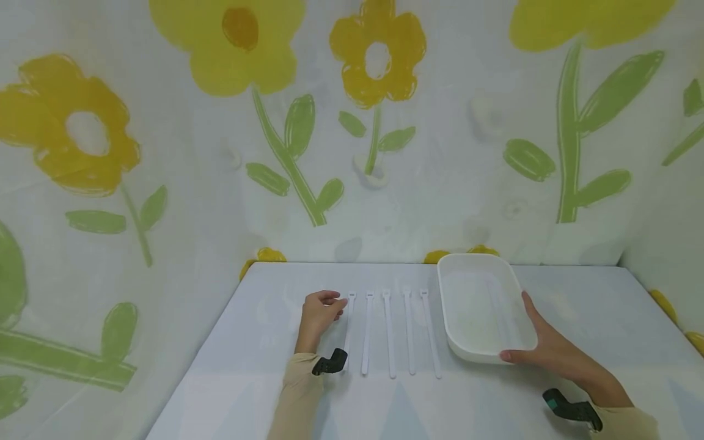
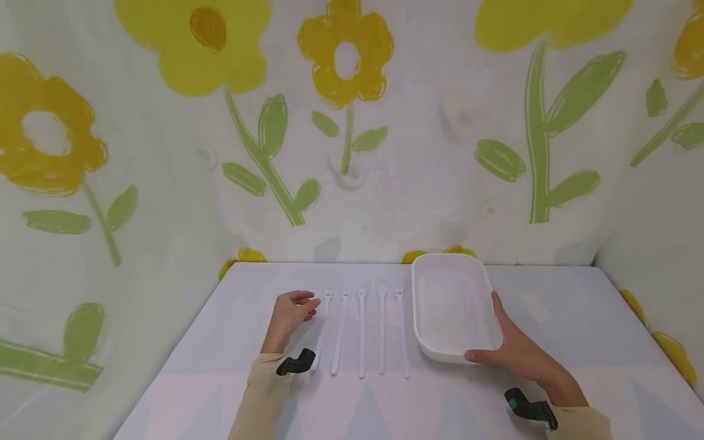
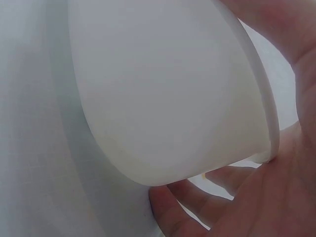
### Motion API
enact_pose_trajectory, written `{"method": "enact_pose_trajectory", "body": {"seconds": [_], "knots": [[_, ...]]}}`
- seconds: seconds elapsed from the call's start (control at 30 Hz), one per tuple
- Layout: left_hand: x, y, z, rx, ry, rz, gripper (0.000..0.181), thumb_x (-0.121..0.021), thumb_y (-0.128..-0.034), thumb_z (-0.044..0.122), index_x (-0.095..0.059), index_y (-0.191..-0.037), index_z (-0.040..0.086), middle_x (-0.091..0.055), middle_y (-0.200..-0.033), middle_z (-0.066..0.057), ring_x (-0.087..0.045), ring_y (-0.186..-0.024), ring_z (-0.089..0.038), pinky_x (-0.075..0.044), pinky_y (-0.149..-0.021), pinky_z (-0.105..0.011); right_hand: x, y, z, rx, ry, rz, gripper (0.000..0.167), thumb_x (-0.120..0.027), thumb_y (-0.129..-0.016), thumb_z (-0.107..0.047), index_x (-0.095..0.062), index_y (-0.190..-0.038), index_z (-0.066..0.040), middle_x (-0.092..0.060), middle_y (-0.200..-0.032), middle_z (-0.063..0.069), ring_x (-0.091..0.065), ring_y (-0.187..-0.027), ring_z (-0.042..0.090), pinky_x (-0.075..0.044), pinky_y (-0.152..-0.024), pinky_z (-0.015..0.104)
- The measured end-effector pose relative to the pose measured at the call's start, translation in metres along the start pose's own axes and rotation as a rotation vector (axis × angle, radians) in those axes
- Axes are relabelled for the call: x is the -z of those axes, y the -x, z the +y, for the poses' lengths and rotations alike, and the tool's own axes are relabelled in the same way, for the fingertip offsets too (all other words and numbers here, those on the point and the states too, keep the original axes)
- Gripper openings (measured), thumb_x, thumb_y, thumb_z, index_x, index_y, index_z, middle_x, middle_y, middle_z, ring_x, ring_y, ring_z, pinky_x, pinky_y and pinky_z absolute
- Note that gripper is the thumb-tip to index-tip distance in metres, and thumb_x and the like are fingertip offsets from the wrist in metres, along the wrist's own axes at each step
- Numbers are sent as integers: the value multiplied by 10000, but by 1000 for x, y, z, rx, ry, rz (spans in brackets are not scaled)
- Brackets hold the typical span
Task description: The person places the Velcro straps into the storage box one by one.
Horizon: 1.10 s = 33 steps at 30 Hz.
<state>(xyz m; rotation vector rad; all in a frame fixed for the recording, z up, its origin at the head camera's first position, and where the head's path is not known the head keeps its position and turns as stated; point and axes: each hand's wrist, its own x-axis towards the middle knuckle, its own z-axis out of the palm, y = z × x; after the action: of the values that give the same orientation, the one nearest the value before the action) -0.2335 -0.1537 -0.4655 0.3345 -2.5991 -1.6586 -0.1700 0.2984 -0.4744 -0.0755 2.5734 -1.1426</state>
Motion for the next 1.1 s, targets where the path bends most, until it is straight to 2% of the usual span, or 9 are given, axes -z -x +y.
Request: {"method": "enact_pose_trajectory", "body": {"seconds": [0.27,0.47,0.67,0.93,1.1], "knots": [[-7,-3,4,-14,-82,-17,314,-785,-888,131,-719,-1121,-68,-731,-892,-142,-707,-661,-149,-599,-614,-231,8,-3,-1,58,54,32,1368,-810,-855,-458,296,-1590,-130,99,-1632,420,-103,-1445,710,-233,-1091,859],[-9,-1,4,17,-151,-34,284,-791,-894,137,-722,-1094,-53,-749,-882,-132,-688,-656,-115,-569,-608,-216,10,-5,1,53,9,5,1375,-820,-852,-424,311,-1584,-147,144,-1633,404,-54,-1452,711,-207,-1089,869],[-11,1,4,21,-198,-43,275,-793,-883,142,-722,-1068,-49,-758,-870,-128,-678,-653,-114,-565,-627,-247,13,-8,3,60,30,7,1367,-812,-858,-433,305,-1586,-133,125,-1633,413,-99,-1441,719,-240,-1080,866],[-16,4,4,87,-324,-66,275,-817,-861,169,-725,-1024,-33,-726,-775,-95,-654,-676,-157,-563,-699,-327,14,-12,6,59,-18,-19,1369,-819,-855,-398,312,-1585,-148,151,-1635,403,-34,-1461,704,-190,-1085,876],[-19,4,5,107,-350,-76,286,-830,-850,145,-722,-1034,-47,-721,-798,-105,-656,-680,-162,-562,-668,-304,16,-16,6,77,-5,-11,1368,-824,-850,-396,295,-1592,-131,134,-1638,407,-62,-1457,706,-205,-1087,869]]}}
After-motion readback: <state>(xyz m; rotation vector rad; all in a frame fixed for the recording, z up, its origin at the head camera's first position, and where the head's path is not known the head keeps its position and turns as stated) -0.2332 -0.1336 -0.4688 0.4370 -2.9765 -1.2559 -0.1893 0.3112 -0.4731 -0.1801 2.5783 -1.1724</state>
